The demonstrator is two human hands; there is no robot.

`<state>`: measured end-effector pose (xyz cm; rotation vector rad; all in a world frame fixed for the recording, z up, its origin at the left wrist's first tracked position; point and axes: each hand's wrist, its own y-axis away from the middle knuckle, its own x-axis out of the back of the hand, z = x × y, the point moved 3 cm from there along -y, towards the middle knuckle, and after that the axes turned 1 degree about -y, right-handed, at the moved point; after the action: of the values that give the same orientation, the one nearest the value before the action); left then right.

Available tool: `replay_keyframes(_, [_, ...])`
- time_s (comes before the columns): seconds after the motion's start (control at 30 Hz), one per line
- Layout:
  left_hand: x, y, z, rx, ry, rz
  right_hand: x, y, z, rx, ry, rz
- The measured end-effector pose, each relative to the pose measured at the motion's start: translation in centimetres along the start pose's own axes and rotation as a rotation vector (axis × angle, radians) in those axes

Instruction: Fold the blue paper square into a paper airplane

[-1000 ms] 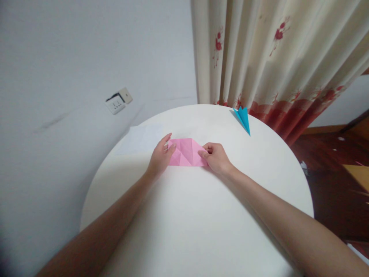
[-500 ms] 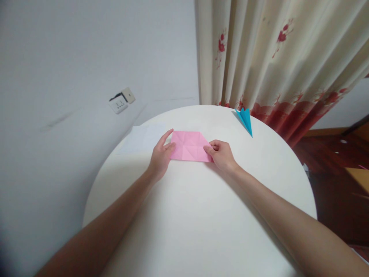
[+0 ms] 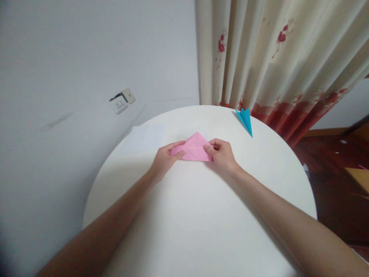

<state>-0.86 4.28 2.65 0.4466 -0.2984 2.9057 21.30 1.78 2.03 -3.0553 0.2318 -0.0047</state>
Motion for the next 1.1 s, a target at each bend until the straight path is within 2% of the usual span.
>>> replay_keyframes(0.17, [0.0,0.1,-0.3,-0.067,-0.186,0.027,0.0,0.0,0.0,-0.002,-0.012,0.007])
replay_keyframes(0.27, [-0.1,0.0,-0.5,-0.114,-0.187,0.049,0.0,0.0,0.1,0.005,-0.010,0.007])
replay_keyframes(0.33, [-0.4,-0.1,-0.6,-0.113,-0.136,-0.040,0.0,0.0,0.1,0.011,-0.007,0.009])
replay_keyframes(0.4, [-0.6,0.0,-0.6,-0.057,-0.111,-0.133,0.0,0.0,0.0,0.014,-0.002,0.012])
replay_keyframes(0.57, [-0.8,0.3,-0.2,0.072,-0.030,-0.183,0.2,0.0,-0.2,0.019,0.053,0.004])
replay_keyframes(0.67, [-1.0,0.4,0.2,0.117,0.111,-0.291,0.4,-0.2,0.3,0.008,0.133,0.001])
replay_keyframes(0.73, [-1.1,0.5,0.1,0.129,0.116,-0.351,0.5,-0.5,0.8,0.029,0.201,0.000])
replay_keyframes(0.83, [-0.6,0.3,-0.6,0.062,-0.130,-0.317,0.6,-0.7,1.5,0.066,0.315,-0.037])
replay_keyframes(0.97, [-0.2,0.4,-0.8,-0.167,-0.723,-0.194,0.5,-0.6,1.6,0.148,0.572,-0.132])
replay_keyframes(1.03, [-0.7,0.8,-0.3,-0.254,-0.870,-0.154,0.3,-0.4,1.4,0.182,0.729,-0.167])
replay_keyframes(1.1, [-1.7,1.5,0.4,-0.343,-0.893,-0.194,0.0,-0.2,1.2,0.200,0.867,-0.180])
